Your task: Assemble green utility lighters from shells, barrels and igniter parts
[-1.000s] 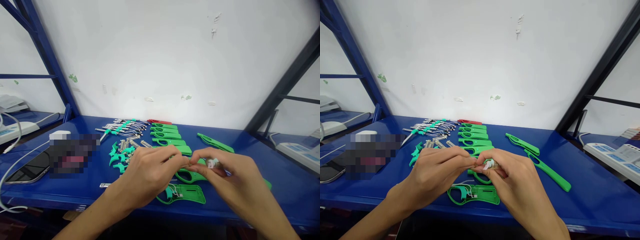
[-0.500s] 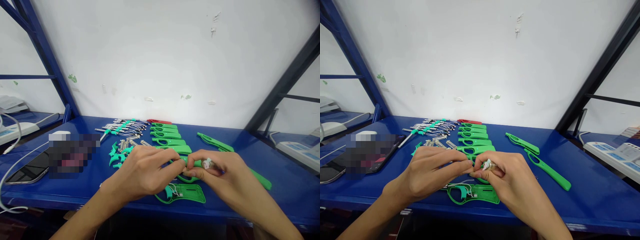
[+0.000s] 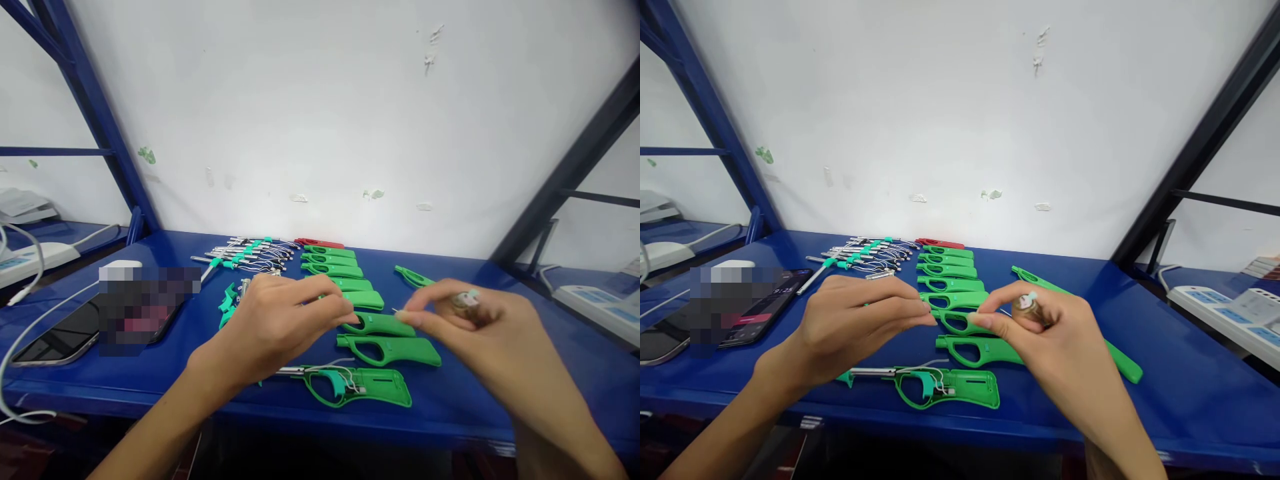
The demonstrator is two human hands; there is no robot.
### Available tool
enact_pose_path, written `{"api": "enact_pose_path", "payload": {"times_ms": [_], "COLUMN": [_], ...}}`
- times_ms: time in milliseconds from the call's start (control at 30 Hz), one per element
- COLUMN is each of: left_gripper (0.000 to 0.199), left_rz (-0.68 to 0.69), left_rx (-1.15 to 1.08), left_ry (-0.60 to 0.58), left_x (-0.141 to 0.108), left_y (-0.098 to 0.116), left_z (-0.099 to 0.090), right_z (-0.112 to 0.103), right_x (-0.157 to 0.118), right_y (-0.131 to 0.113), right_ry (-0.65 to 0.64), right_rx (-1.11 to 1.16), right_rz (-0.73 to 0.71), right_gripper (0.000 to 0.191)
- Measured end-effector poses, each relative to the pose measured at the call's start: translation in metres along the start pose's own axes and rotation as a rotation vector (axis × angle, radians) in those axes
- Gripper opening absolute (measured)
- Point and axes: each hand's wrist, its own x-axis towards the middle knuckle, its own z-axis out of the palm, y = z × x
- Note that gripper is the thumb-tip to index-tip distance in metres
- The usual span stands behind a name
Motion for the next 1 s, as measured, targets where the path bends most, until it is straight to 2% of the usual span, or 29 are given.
{"api": "enact_pose_path", "payload": {"times_ms": [100, 300, 400, 600, 767, 867, 1000], "left_gripper": [0.015, 0.015, 0.013, 0.012, 0.023, 0.017, 0.016], "left_rz": [-0.026, -0.073, -0.099, -0.106, -0.1, -0.102, -0.121], "left_rx": [-0.049, -0.112, -0.157, -0.143, -0.086, -0.094, -0.122], "left_ry": [-0.034, -0.086, -0.11, -0.143, -0.139, -0.143, -0.228], "left_x": [0.001, 0.003, 0.002, 0.0, -0.001, -0.002, 0.0], "left_y": [0.001, 0.004, 0.003, 0.004, 0.004, 0.002, 0.002], "left_z": [-0.002, -0.003, -0.001, 0.003, 0.006, 0.007, 0.007], "right_z": [0.003, 0.01, 0.009, 0.008, 0.009, 0.009, 0.006], "right_x": [0.005, 0.01, 0.008, 0.004, 0.005, 0.006, 0.004], "right_y": [0.004, 0.0, -0.003, -0.002, -0.002, -0.003, 0.001], "right_ry": [0.004, -0.207, -0.258, -0.288, -0.27, -0.268, -0.257], "right_rx": [0.036, 0.204, 0.257, 0.272, 0.231, 0.197, 0.179], "right_rz": [0.052, 0.145, 0.167, 0.158, 0.129, 0.116, 0.158], "right_gripper": [0.033, 0.049, 0.051, 0.046, 0.047, 0.043, 0.047]}}
